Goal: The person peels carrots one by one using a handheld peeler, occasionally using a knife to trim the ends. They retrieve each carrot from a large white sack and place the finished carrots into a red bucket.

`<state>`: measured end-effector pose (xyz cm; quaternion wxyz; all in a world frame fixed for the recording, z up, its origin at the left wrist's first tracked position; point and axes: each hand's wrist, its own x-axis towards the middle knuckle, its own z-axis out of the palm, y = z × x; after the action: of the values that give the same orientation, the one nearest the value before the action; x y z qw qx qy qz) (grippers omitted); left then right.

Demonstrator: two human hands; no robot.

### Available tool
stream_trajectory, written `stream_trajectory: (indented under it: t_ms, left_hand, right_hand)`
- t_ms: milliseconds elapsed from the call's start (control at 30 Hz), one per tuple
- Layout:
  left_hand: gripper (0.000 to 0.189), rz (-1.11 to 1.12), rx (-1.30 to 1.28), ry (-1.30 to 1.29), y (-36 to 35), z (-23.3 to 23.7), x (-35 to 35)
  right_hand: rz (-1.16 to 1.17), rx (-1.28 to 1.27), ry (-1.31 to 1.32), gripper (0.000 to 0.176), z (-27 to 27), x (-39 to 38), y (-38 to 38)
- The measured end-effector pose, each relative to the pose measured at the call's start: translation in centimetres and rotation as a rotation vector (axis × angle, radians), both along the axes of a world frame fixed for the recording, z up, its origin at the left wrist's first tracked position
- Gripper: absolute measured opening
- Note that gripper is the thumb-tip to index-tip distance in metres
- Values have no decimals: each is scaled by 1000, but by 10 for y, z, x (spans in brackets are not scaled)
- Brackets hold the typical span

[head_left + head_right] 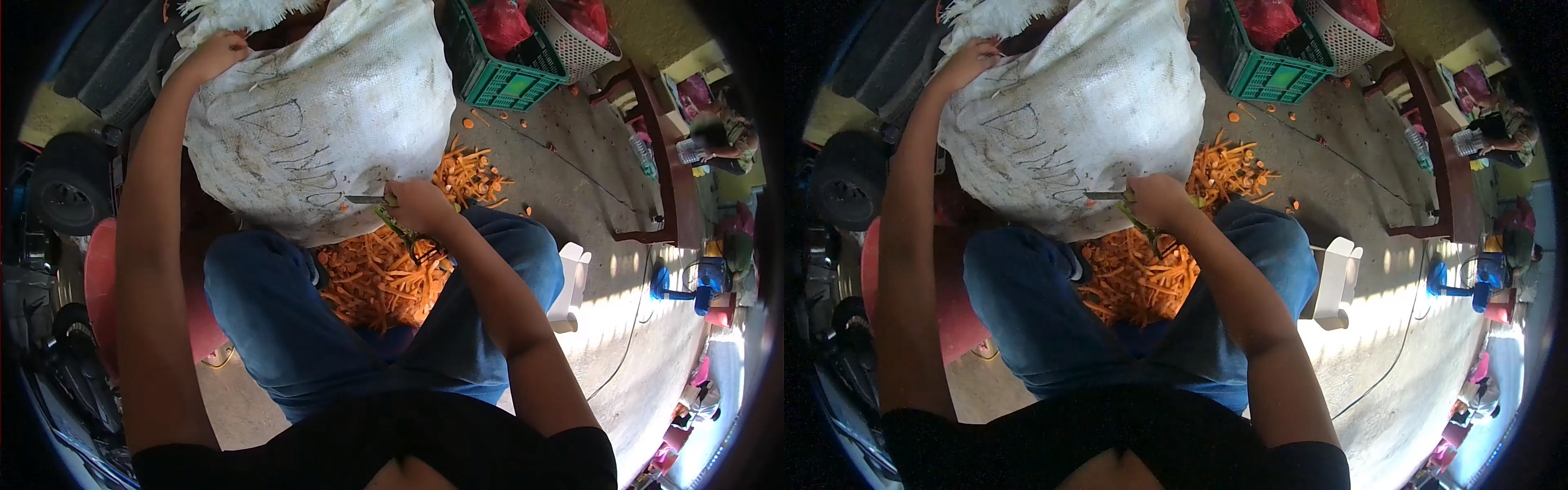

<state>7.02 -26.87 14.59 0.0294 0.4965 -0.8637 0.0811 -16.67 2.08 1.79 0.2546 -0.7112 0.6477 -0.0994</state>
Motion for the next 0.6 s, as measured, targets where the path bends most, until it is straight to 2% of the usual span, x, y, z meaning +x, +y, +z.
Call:
stream_trajectory:
  t_ms: [67, 100, 133, 200, 233, 300, 333, 400, 433, 467, 533, 600]
  left_hand:
    - [36, -134, 436, 243, -11, -12, 0]
    - [43, -122, 584, 31, -18, -2, 0]
    - [43, -120, 586, 32, -13, 4, -4]
    - [48, -90, 432, -230, -2, 6, -14]
    - [48, -86, 436, -232, -2, 6, -17]
    - [48, -21, 534, 131, -7, 5, -23]
    - [48, -20, 534, 130, -8, 5, -23]
    - [47, -43, 241, 115, -12, -2, -24]
    - [41, -112, 24, 107, -20, -10, -20]
    - [41, -110, 26, 106, -29, -15, -14]
    - [31, 19, 16, -92, -26, -4, -17]
    - [29, -5, 67, -128, -25, -2, -19]
  right_hand:
    - [-16, 3, 8, 23, 0, -2, 1]
    - [-13, 15, 16, 23, 2, -2, 1]
    - [-7, 24, 21, 23, 3, -1, 1]
    - [5, 19, 12, 24, 2, -1, 0]
    - [12, 13, 4, 24, 2, 0, 1]
    - [17, 21, 7, 25, 5, 1, 2]
    - [15, 23, 14, 25, 8, 1, 2]
    - [2, 19, 14, 25, 10, 1, 2]
    - [-10, 12, 12, 25, 10, 2, 3]
    - [-8, 14, 11, 25, 8, 3, 4]
    - [-2, -51, -3, 25, 4, 2, 3]
    - [-17, -41, 4, 25, 0, 1, 3]
